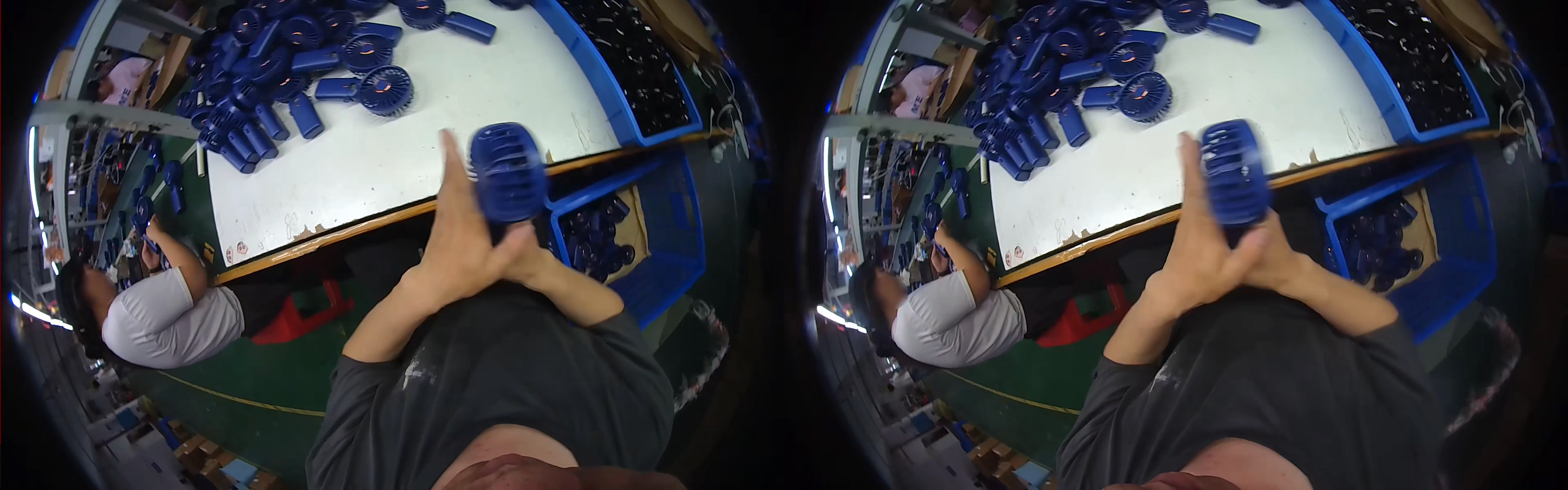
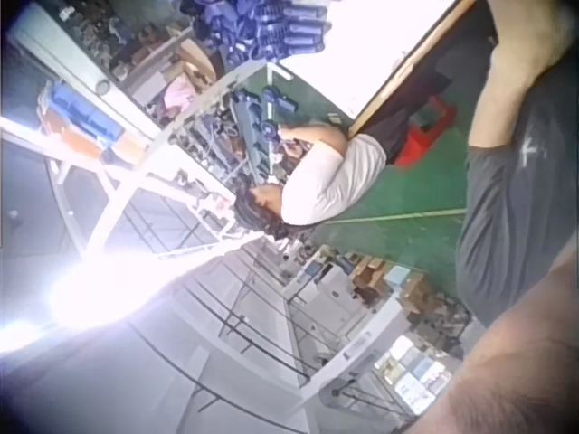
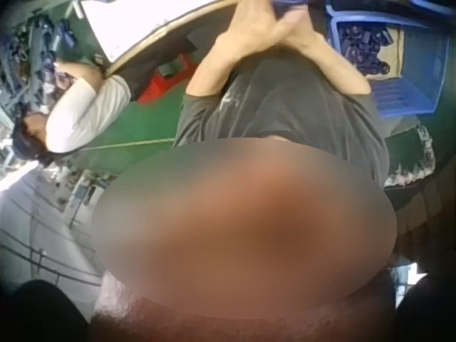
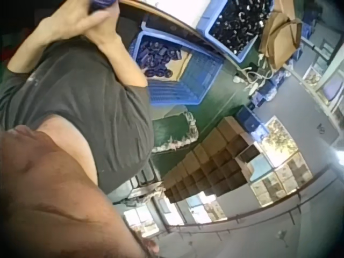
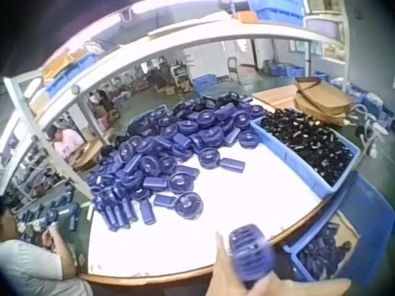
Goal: Assemble small blue portable fans.
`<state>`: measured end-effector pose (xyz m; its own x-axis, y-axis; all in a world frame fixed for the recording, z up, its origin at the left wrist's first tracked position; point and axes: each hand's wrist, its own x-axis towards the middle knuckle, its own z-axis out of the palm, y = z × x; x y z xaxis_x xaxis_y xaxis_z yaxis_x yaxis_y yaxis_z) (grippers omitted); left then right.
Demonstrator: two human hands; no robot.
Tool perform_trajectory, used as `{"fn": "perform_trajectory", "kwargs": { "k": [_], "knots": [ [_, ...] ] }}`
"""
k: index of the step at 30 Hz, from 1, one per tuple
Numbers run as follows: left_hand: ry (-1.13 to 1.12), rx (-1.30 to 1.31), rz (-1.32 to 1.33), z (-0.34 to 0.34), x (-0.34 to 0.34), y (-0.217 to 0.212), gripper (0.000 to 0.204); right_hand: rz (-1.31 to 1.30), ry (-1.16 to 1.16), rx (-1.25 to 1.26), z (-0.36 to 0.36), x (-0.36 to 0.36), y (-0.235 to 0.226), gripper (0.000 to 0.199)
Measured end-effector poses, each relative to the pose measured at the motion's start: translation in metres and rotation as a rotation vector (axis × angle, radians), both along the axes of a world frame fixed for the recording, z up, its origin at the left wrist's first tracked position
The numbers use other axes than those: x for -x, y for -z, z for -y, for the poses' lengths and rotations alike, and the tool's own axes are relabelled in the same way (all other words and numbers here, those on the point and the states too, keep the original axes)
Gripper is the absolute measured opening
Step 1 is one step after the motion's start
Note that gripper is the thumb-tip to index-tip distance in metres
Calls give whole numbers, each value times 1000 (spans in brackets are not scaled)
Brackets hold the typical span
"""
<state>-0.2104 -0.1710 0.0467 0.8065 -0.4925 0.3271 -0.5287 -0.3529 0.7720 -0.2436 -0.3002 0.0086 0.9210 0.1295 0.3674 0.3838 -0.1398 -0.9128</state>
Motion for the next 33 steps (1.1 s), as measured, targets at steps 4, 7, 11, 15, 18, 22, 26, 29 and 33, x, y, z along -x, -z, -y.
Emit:
{"fn": "perform_trajectory", "kwargs": {
  "k": [4,7,11,15,18,22,26,29,33],
  "knots": [
    [46,-214,290,-16,-61,-13,82,-354,79,-468,57,56,54,57],
    [-232,-374,411,-83,-140,24,64,-438,581,-277,118,98,107,54],
    [-269,-630,361,-108,-193,54,63,-644,1084,422,237,186,273,49],
    [-175,-718,305,-99,-215,45,57,-1026,1098,558,270,221,303,50],
    [-153,-803,113,-86,-205,21,57,-1097,911,763,275,209,289,46],
    [-157,-371,-422,-59,-149,10,70,-566,678,140,175,106,156,32],
    [-88,461,-646,4,-49,59,81,-487,96,-366,62,49,42,54],
    [-160,791,-491,27,-14,58,88,-427,176,-34,28,27,36,52],
    [-29,993,-1164,8,-33,54,57,-101,131,320,9,8,18,43]
  ]
}}
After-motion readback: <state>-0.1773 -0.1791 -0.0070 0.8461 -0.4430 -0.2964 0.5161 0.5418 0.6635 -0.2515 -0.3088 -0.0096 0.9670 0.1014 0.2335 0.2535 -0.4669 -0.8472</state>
